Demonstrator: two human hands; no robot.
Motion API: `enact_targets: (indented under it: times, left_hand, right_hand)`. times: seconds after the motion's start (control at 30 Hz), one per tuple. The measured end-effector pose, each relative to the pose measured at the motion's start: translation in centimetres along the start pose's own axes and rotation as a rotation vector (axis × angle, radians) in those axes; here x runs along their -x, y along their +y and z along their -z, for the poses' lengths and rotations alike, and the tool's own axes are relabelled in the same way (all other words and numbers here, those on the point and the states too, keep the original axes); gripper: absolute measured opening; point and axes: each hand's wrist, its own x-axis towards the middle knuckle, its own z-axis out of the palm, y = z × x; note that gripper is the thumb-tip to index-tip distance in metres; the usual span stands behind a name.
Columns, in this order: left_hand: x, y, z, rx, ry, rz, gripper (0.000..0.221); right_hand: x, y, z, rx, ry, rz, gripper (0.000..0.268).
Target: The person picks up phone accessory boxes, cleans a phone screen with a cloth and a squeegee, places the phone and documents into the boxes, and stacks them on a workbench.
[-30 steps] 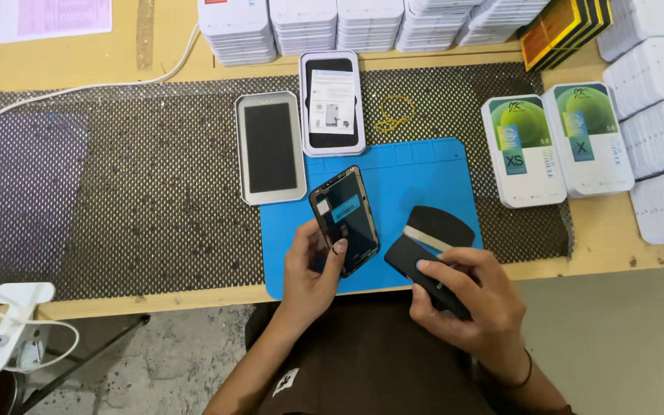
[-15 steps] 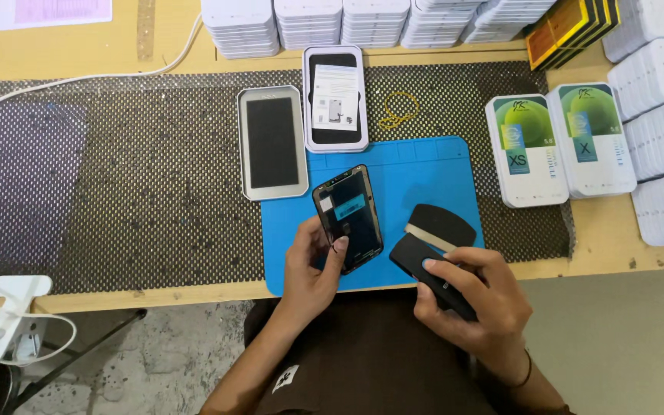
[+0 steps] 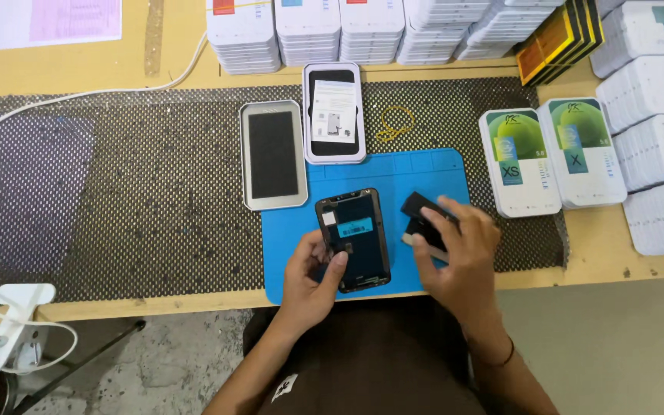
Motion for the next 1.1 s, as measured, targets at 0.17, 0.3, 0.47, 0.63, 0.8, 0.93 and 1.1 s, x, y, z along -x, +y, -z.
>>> enact_targets:
  times: [0.17, 0.3, 0.47, 0.63, 0.8, 0.93, 1.1]
  left_hand:
    - [-0.8, 2.3, -0.9, 0.016, -0.090, -0.012, 0.026]
    - [-4.1, 8.7, 0.7, -0.312, -0.493, -0.171, 0.040]
    - [-9.8, 6.4, 2.3, -0.980, -0.517, -0.315, 0.034]
    - [-13.9, -2.1, 2.2, -1.534, -0.447, -0.502, 0.032]
    - [-12.7, -2.7, 1.5, -1.488, -0.526, -0.568, 0.017]
    - [-6.5, 2.7, 0.4, -1.366, -0.767, -0.422, 0.017]
    - [-3.3, 5.8, 0.4, -1.080, -0.843, -0.204, 0.024]
  right_hand:
    - [2.3, -0.5, -1.9, -0.673, -0.182, -0.199, 0.012]
    - [2.2, -0.1, -1.7, -1.060, -0.284, -0.458, 0.016]
    - [1.3, 0.1, -1.4, -1.022, -0.295, -0.569, 0.019]
    - [0.3, 1.0, -1.6, -0.870, -0.251, -0.580, 0.018]
    - [0.5, 2.4, -2.2, -0.839, -0.040, -0.630, 0.019]
    - [0.6, 2.5, -1.7, -0.870, 0.020, -0.625, 0.020]
    - [3.0, 4.4, -3.1, -0.906, 0.031, -0.601, 0.019]
